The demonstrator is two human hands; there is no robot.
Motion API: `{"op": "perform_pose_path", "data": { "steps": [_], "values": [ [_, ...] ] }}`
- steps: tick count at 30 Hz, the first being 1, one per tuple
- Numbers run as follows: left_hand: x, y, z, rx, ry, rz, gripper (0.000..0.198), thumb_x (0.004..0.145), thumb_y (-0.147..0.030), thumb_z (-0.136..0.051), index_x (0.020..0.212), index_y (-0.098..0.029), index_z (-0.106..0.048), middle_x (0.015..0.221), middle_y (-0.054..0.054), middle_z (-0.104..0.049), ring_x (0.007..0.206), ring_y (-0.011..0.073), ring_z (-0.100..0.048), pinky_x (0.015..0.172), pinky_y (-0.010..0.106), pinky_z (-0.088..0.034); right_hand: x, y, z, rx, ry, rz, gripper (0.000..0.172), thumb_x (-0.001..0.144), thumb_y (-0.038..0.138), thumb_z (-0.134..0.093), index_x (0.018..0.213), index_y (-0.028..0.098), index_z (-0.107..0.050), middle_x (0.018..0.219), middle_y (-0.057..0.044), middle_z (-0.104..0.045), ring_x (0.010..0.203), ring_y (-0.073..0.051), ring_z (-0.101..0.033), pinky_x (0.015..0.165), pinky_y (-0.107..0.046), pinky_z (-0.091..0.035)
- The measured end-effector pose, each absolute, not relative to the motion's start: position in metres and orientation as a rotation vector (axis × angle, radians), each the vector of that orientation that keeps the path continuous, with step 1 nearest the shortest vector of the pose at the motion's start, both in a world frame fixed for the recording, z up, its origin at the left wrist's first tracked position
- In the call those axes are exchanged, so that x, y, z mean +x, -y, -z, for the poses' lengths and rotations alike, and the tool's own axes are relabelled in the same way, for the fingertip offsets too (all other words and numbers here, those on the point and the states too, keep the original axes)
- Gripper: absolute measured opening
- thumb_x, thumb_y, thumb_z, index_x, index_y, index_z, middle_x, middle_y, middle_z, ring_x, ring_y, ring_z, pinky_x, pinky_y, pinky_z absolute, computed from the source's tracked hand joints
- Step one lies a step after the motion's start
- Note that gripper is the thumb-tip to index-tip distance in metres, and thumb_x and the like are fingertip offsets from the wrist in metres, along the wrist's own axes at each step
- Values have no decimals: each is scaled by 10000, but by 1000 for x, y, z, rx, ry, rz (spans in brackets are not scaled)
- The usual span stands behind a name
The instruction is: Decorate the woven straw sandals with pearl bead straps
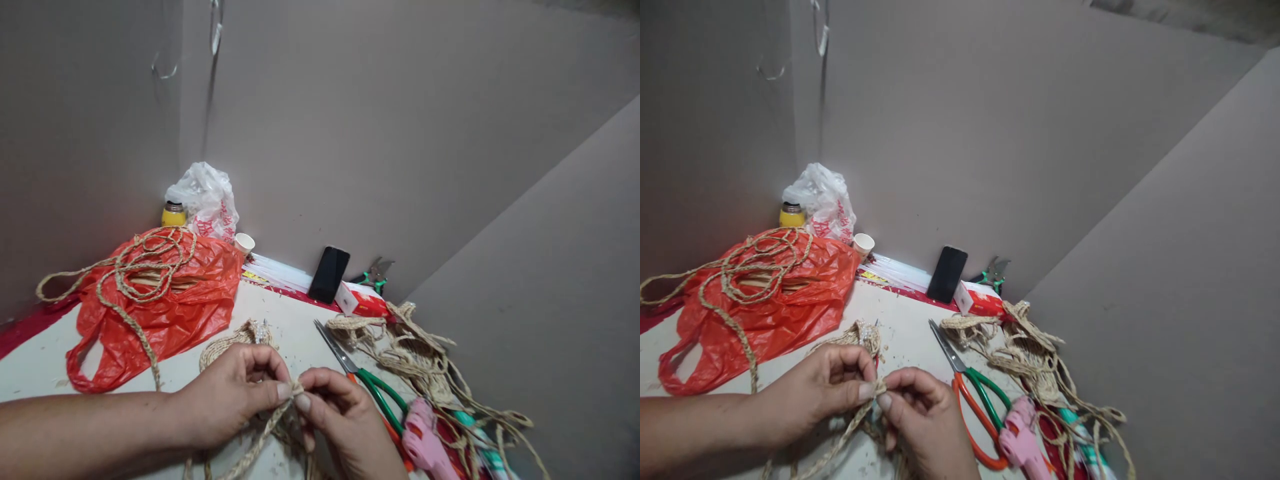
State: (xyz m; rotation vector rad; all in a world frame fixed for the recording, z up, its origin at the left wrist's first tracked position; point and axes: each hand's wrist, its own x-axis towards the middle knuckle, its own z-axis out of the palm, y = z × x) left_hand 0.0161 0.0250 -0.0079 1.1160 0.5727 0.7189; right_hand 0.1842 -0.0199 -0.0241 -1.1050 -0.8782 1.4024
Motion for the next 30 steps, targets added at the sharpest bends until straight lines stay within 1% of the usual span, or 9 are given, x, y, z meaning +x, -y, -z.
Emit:
{"op": "perform_pose_path", "data": {
  "steps": [4,9,13,17,19,22,25,27,30],
  "values": [
    [17,-24,7,1015,-567,-645,357,650,-418,-790,748,-146,-580,630,-24,-565,589,103,-505,592,223,-345,182,23,17,-1094,930,-1326,194,626,284,-854,687,167,-711,527,34,-580,409,-55,-487,409,-158,-382],
    [18,-24,5,886,-570,-641,366,618,-355,-820,741,-153,-540,620,-24,-576,557,91,-501,576,216,-349,183,21,17,-1049,1027,-1278,144,651,272,-833,667,188,-716,685,17,-610,442,-61,-517,414,-173,-418],
    [17,-26,6,894,-586,-682,388,602,-339,-834,742,-163,-518,603,-40,-552,539,76,-469,564,206,-328,185,20,21,-1033,1089,-1269,102,680,253,-812,680,200,-725,692,20,-597,477,-70,-525,435,-176,-437],
    [16,-27,6,1064,-660,-725,357,617,-372,-813,709,-140,-557,594,-44,-517,537,66,-404,531,197,-286,184,20,21,-1096,1073,-1263,155,646,281,-838,676,194,-713,668,22,-608,463,-69,-517,428,-174,-425],
    [16,-25,6,1193,-696,-777,282,676,-353,-763,722,-141,-583,626,-30,-540,581,88,-446,557,207,-327,182,21,18,-1145,1040,-1261,205,610,306,-860,673,185,-707,606,27,-604,442,-70,-506,423,-174,-416],
    [15,-21,5,1438,-752,-809,142,784,-280,-631,738,-147,-618,675,0,-594,663,127,-521,629,233,-400,178,24,14,-1198,989,-1257,265,564,340,-882,662,172,-701,529,34,-583,422,-72,-491,422,-175,-403],
    [12,-17,3,1705,-812,-825,157,829,-235,-549,726,-151,-633,673,4,-612,667,131,-544,652,232,-418,177,25,13,-1227,969,-1256,283,546,347,-891,659,173,-698,513,40,-579,418,-68,-481,420,-167,-392],
    [12,-16,1,1805,-819,-829,154,837,-246,-554,751,-155,-644,690,6,-631,677,131,-561,658,225,-425,178,24,16,-1227,970,-1264,287,553,352,-887,667,175,-692,515,40,-581,416,-64,-473,416,-163,-389],
    [12,-15,-1,1844,-833,-812,80,795,-231,-624,786,-158,-655,737,13,-663,720,137,-589,688,218,-443,181,23,19,-1222,979,-1287,298,567,368,-878,678,170,-685,519,35,-586,416,-66,-474,419,-168,-395]
  ]
}}
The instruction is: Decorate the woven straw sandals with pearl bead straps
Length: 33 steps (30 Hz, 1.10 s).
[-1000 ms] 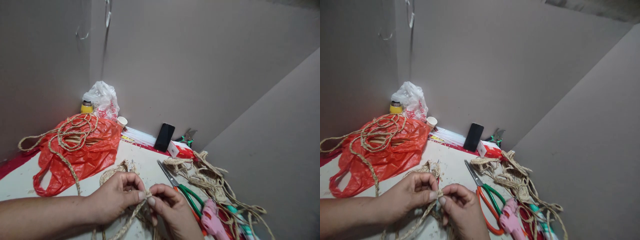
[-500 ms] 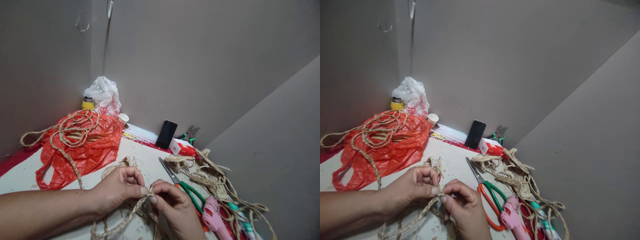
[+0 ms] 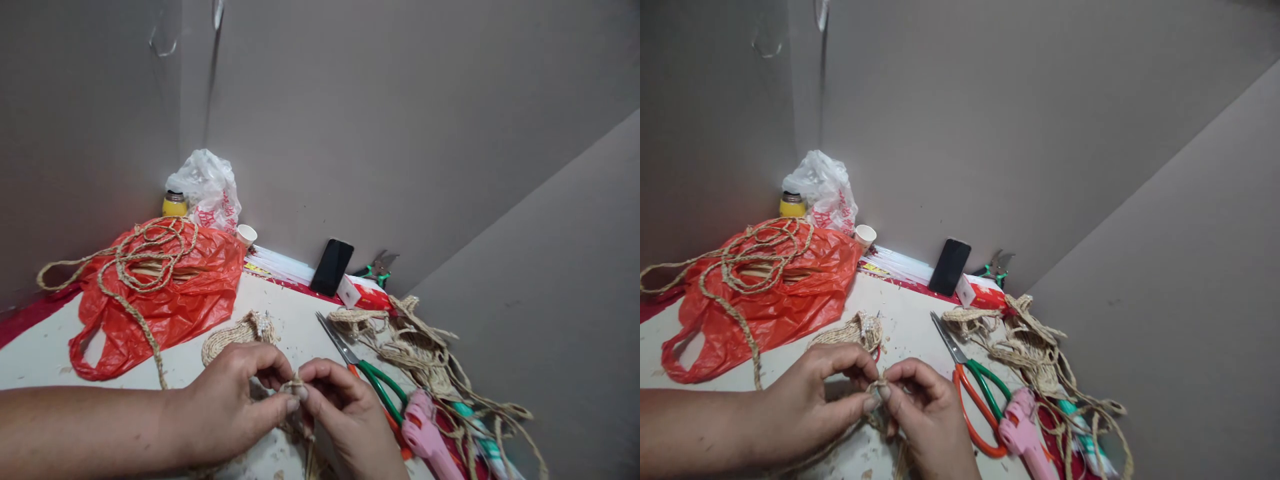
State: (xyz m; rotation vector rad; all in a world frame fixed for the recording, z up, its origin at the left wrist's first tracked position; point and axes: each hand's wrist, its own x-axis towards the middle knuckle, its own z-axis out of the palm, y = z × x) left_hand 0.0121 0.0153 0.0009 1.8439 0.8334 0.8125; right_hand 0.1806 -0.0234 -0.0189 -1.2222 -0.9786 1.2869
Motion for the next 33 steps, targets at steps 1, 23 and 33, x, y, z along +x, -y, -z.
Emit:
{"op": "perform_pose_path", "data": {
  "steps": [1,23,33],
  "values": [
    [13,-16,-1,1838,-843,-808,59,779,-214,-639,783,-158,-656,736,12,-665,720,136,-593,690,217,-446,181,23,19,-1226,979,-1290,303,569,375,-875,678,167,-683,514,35,-582,415,-66,-472,419,-169,-393],
    [14,-22,10,1927,-832,-883,87,800,-166,-602,736,-153,-660,674,6,-673,634,109,-593,624,190,-439,174,25,18,-1286,946,-1253,297,599,357,-857,705,164,-658,491,67,-528,381,-43,-444,382,-148,-368],
    [14,-24,11,1878,-769,-882,31,757,-153,-626,760,-144,-655,690,5,-674,651,112,-605,633,194,-472,181,22,23,-1289,983,-1289,286,592,307,-854,709,154,-643,473,55,-555,380,-55,-468,390,-151,-392]
  ]
}}
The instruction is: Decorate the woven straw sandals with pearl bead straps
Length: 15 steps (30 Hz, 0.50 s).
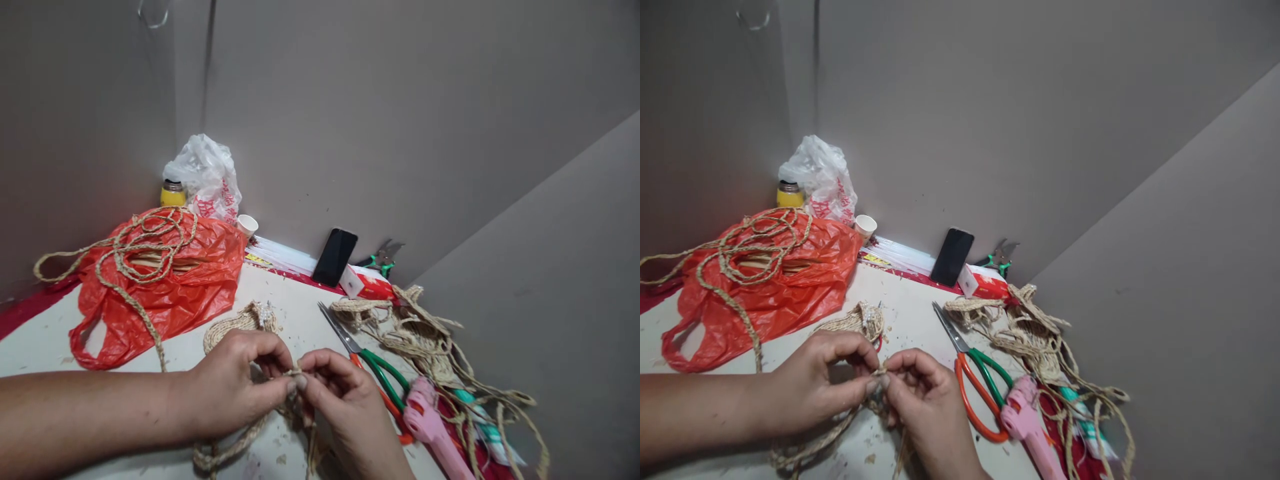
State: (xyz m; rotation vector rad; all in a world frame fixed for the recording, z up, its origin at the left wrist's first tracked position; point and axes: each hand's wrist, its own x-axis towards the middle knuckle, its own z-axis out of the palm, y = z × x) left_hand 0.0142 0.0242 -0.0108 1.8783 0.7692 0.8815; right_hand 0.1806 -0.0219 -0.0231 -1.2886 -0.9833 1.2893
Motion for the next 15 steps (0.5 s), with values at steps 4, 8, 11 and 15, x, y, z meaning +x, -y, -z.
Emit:
{"op": "perform_pose_path", "data": {
  "steps": [4,8,11,15],
  "values": [
    [14,-24,13,1796,-778,-847,52,757,-188,-642,758,-137,-655,677,6,-668,632,112,-601,610,194,-478,182,22,26,-1298,996,-1268,271,614,332,-839,696,154,-650,464,44,-566,376,-62,-474,391,-158,-396],
    [14,-25,16,1850,-791,-873,72,776,-173,-618,733,-141,-667,650,-1,-666,605,101,-593,590,179,-463,182,22,28,-1300,1030,-1243,252,645,338,-824,711,154,-664,482,38,-573,397,-64,-481,404,-159,-399],
    [12,-25,18,1961,-776,-922,68,781,-155,-616,739,-139,-668,659,2,-672,603,95,-596,595,172,-456,179,22,24,-1294,1023,-1232,255,634,335,-829,700,155,-660,498,37,-572,413,-63,-479,417,-160,-408],
    [11,-26,18,2066,-730,-1007,60,770,-107,-614,742,-132,-660,668,5,-678,617,91,-606,621,165,-455,174,24,16,-1260,990,-1243,283,604,347,-839,741,161,-677,567,29,-586,453,-70,-493,426,-162,-419]
  ]
}}
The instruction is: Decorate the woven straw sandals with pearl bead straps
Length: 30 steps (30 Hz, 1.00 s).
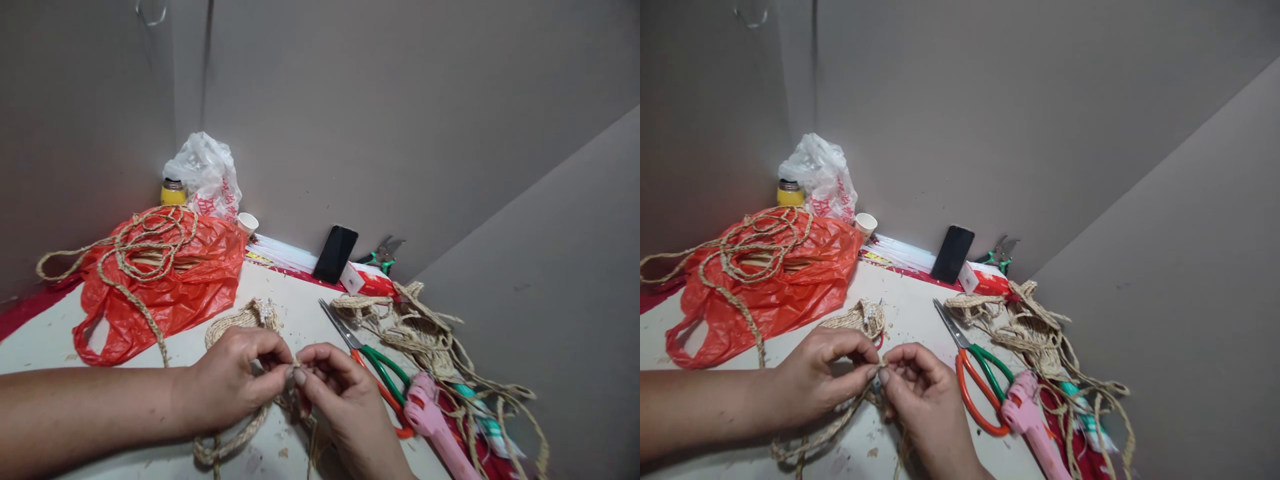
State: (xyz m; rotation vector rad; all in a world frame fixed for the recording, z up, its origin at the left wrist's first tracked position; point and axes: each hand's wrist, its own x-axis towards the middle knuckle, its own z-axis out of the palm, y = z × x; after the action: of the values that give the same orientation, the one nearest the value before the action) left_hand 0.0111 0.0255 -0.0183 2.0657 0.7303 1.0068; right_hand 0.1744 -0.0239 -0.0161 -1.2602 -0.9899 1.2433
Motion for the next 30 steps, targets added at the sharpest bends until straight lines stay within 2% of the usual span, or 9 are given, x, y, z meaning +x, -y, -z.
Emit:
{"op": "perform_pose_path", "data": {
  "steps": [3,7,12,18,25,30],
  "values": [
    [11,-26,19,2081,-718,-1012,66,769,-96,-612,740,-131,-661,665,6,-678,615,90,-606,626,165,-454,174,24,15,-1263,1006,-1225,287,609,337,-834,796,167,-699,621,16,-613,491,-73,-502,449,-159,-420],
    [12,-26,20,2047,-729,-962,62,772,-118,-610,751,-131,-667,676,12,-674,627,99,-601,626,179,-456,176,25,18,-1291,1075,-1181,240,616,314,-825,713,153,-676,571,28,-593,492,-68,-490,478,-158,-402],
    [13,-24,16,1790,-765,-845,54,770,-167,-618,769,-140,-665,695,5,-660,659,110,-581,632,197,-458,180,25,22,-1293,1080,-1198,222,656,313,-810,722,163,-660,576,42,-578,498,-68,-493,490,-159,-392],
    [16,-24,13,1519,-744,-818,64,759,-201,-649,744,-139,-641,654,-19,-624,626,93,-533,594,188,-427,173,25,14,-1222,956,-1217,253,579,323,-865,673,173,-684,569,41,-595,480,-66,-509,491,-160,-417],
    [13,-22,16,1904,-734,-981,78,770,-113,-592,729,-143,-651,680,4,-653,652,104,-578,643,195,-440,171,26,11,-1246,1018,-1133,219,588,324,-851,651,173,-705,669,18,-631,526,-73,-505,511,-170,-420],
    [11,-22,18,2083,-736,-993,84,768,-99,-576,749,-146,-644,692,17,-656,659,117,-584,647,211,-436,171,29,11,-1320,1034,-1130,253,598,359,-838,691,162,-710,596,9,-614,540,-106,-519,522,-201,-431]
  ]
}}
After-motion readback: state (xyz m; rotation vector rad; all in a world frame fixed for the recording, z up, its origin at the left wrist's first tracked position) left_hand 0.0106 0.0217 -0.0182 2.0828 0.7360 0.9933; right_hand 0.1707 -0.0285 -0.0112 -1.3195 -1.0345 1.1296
